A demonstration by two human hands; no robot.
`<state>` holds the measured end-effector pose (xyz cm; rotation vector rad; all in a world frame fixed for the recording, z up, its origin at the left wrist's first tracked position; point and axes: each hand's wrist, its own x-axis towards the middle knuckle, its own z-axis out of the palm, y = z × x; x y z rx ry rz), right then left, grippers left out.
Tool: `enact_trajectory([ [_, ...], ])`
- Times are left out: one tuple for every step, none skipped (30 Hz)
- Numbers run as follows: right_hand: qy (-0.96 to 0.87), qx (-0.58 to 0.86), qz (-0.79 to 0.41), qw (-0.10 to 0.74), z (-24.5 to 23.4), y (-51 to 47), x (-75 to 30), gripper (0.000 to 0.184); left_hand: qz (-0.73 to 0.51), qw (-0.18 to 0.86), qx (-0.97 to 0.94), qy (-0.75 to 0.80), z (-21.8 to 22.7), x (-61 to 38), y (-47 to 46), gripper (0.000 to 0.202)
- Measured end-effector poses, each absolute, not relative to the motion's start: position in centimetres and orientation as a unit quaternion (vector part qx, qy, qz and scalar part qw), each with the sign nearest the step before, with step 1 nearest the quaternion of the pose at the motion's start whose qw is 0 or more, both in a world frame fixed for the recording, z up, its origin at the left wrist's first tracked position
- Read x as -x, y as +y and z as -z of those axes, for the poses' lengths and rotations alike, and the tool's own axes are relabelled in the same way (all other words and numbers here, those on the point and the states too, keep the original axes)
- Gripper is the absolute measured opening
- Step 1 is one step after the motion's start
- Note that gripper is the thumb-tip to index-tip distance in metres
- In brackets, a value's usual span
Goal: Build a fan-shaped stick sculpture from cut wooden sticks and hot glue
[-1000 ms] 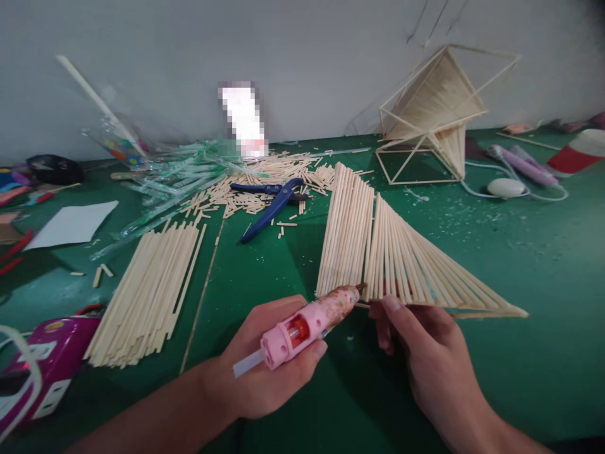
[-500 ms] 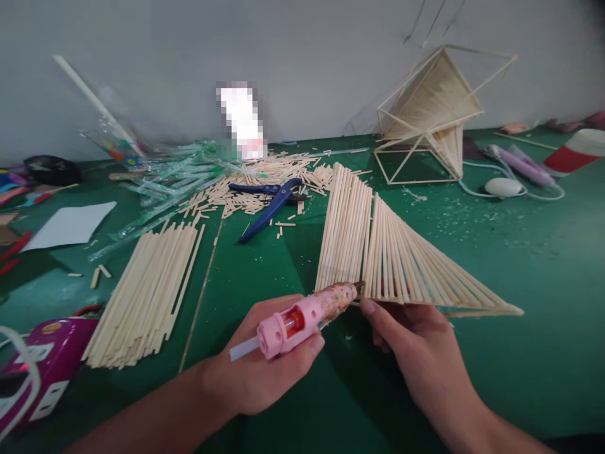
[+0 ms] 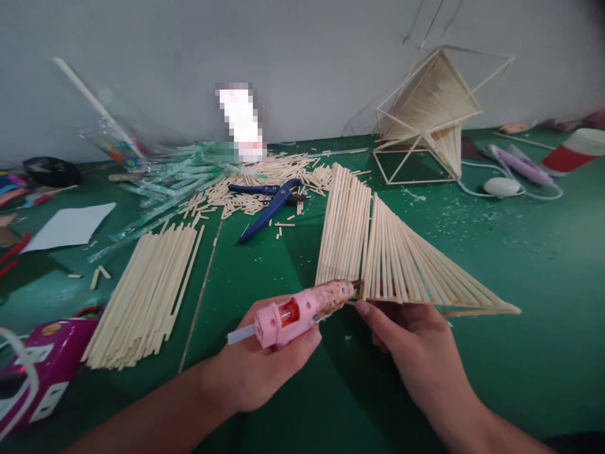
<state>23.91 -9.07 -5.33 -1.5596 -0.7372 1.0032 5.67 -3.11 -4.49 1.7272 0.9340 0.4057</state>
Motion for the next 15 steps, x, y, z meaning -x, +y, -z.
enact_trajectory([
  [-0.313, 0.66, -0.42, 0.539, 5.3, -9.1, -23.9, 0.018, -0.18, 0.531, -0.723, 0.403, 4.8, -5.6, -3.2, 0.017],
  [-0.316, 0.663, -0.417, 0.536, 5.3, -9.1, -23.9, 0.018, -0.187, 0.526, -0.719, 0.413, 5.1, -5.5, -3.3, 0.017],
  [-0.318, 0.666, -0.413, 0.534, 5.2, -9.1, -23.9, 0.018, -0.194, 0.522, -0.716, 0.421, 5.4, -5.3, -3.5, 0.018],
  [-0.321, 0.669, -0.408, 0.532, 5.1, -9.1, -23.9, 0.018, -0.2, 0.518, -0.713, 0.428, 5.6, -5.3, -3.6, 0.017],
  [-0.324, 0.672, -0.401, 0.531, 5.1, -9.0, -23.9, 0.018, -0.206, 0.515, -0.711, 0.433, 5.7, -5.2, -3.7, 0.017],
  [-0.328, 0.675, -0.397, 0.529, 5.0, -9.0, -23.8, 0.018, -0.209, 0.512, -0.71, 0.437, 5.7, -5.2, -3.8, 0.016],
  [-0.33, 0.676, -0.394, 0.529, 5.0, -9.0, -23.8, 0.018, -0.21, 0.51, -0.709, 0.439, 5.6, -5.2, -3.8, 0.015],
  [-0.331, 0.675, -0.393, 0.529, 5.0, -9.0, -23.8, 0.018, -0.208, 0.509, -0.709, 0.441, 5.4, -5.3, -3.8, 0.014],
  [-0.33, 0.674, -0.395, 0.53, 5.0, -9.0, -23.8, 0.018, -0.202, 0.509, -0.71, 0.443, 5.1, -5.4, -3.7, 0.014],
  [-0.329, 0.671, -0.398, 0.532, 5.0, -9.0, -23.8, 0.018, -0.191, 0.512, -0.712, 0.442, 4.7, -5.6, -3.6, 0.013],
  [-0.328, 0.669, -0.401, 0.532, 5.1, -9.0, -23.8, 0.018, -0.18, 0.516, -0.714, 0.438, 4.4, -5.7, -3.5, 0.013],
  [-0.326, 0.668, -0.405, 0.532, 5.1, -9.1, -23.8, 0.018, -0.172, 0.521, -0.715, 0.434, 4.1, -5.8, -3.5, 0.014],
  [-0.324, 0.668, -0.407, 0.532, 5.1, -9.1, -23.8, 0.019, -0.166, 0.526, -0.716, 0.428, 3.8, -6.0, -3.4, 0.014],
  [-0.322, 0.668, -0.407, 0.533, 5.1, -9.1, -23.8, 0.019, -0.164, 0.532, -0.717, 0.421, 3.6, -6.1, -3.3, 0.014],
  [-0.319, 0.668, -0.408, 0.534, 5.0, -9.2, -23.7, 0.019, -0.165, 0.536, -0.718, 0.413, 3.5, -6.2, -3.2, 0.013],
])
